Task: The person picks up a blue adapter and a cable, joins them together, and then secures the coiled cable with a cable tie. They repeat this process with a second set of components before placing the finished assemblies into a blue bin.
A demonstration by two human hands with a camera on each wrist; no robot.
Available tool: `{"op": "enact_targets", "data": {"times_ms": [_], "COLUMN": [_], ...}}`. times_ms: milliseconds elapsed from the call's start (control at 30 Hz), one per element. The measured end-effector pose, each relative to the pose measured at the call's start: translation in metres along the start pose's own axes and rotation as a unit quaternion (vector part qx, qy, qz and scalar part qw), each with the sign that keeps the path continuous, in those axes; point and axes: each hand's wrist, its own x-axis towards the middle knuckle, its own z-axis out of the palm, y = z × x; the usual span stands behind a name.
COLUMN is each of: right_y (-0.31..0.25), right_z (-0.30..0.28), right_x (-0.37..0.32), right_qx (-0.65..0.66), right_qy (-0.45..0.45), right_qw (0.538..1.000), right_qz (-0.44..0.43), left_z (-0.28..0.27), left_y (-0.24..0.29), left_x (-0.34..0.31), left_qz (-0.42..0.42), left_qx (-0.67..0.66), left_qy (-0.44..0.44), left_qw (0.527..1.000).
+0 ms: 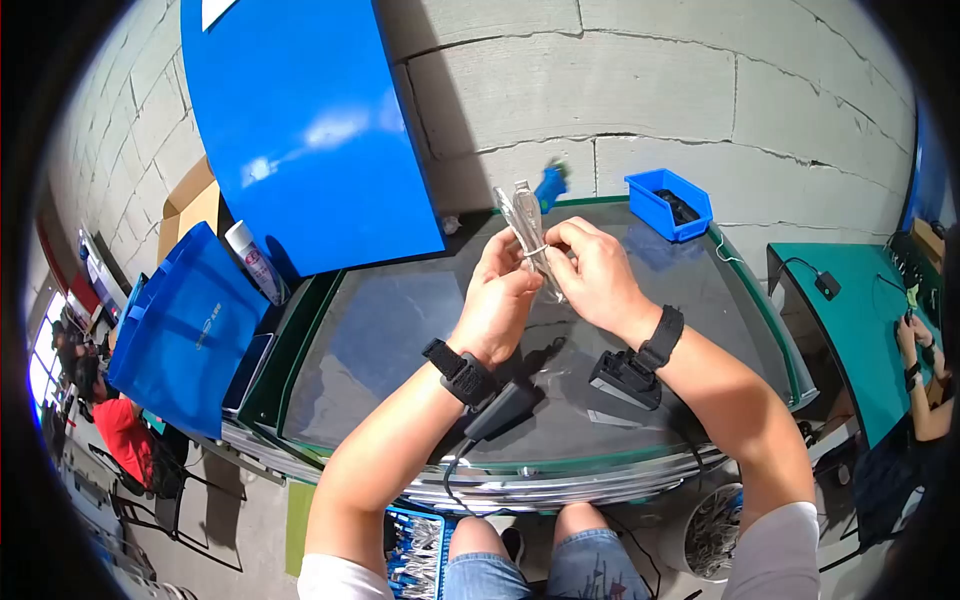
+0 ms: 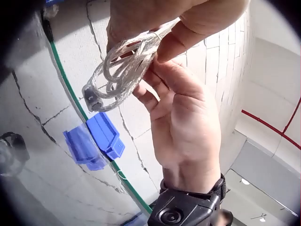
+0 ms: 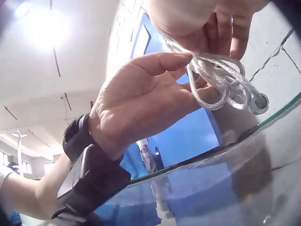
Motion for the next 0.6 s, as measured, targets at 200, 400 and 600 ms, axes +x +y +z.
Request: {"op": "enact_targets", "data": {"times_ms": [200,400,600], "right_y": [-0.006,-0.012,0.005], "right_z": [-0.001,-0.009,-0.027], "right_x": [0.010,0.008,0.004], "right_qx": [0.017,-0.021,0.359], "right_qy": [-0.010,-0.017,-0.112], "right_qw": [0.999,0.998,0.916], "right_qz": [-0.025,0.053,0.142], "left_z": [0.004,0.000,-0.027], "left_y": [0.006,0.005,0.010], "left_x": [0.005,-0.001,0.004], "left_qz": [0.051,0.010,-0.093], "left_qx": [-0.087,-0.091,-0.161], "left_qy": [0.037,0.022,0.044], "left_qw": [0.994,0.996,0.982]}}
